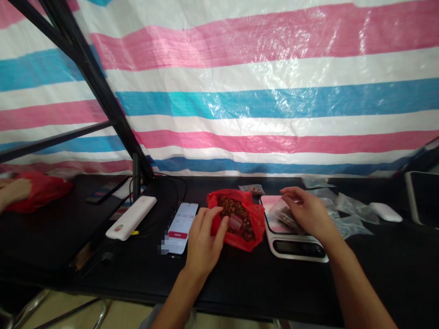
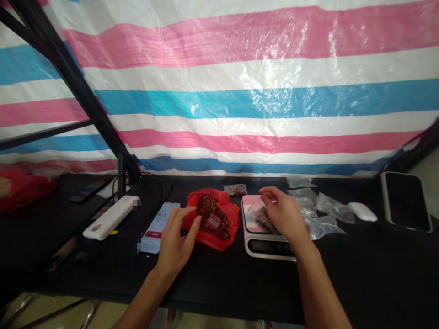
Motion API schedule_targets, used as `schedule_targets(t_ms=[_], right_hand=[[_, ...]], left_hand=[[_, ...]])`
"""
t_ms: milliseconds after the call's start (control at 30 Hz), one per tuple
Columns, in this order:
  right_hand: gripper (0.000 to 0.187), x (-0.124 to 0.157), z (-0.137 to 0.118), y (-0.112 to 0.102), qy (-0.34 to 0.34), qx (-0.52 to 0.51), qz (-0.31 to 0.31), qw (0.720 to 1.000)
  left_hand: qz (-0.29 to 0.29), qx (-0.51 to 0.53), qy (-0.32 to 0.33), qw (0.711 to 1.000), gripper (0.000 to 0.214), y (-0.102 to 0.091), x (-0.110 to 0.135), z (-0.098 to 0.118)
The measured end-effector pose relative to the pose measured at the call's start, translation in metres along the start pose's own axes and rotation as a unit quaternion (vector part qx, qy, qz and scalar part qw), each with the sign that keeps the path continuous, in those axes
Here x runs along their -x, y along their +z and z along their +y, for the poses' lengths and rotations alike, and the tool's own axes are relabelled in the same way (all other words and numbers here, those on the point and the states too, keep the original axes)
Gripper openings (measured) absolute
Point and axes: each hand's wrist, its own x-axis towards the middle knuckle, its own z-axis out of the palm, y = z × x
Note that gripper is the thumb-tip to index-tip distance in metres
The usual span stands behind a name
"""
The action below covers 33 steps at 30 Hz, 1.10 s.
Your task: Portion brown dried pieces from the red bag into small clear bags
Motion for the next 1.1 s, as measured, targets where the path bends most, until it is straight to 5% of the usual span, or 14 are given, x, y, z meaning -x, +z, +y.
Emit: schedule_targets(t_ms=[300, 833, 1100], right_hand=[[0.046, 0.001, 0.002, -0.004, -0.061, 0.013, 0.045, 0.997], [0.035, 0.005, 0.003, -0.025, -0.076, 0.134, -0.076, 0.985], [0.035, 0.010, 0.004, -0.026, -0.075, 0.152, -0.066, 0.983]], left_hand=[[0.019, 0.035, -0.011, 0.999, 0.022, 0.003, 0.000, -0.006], [0.060, 0.021, 0.054, 0.997, 0.019, -0.009, -0.007, -0.003], [0.058, 0.018, 0.058, 0.996, 0.020, -0.012, -0.005, -0.004]])
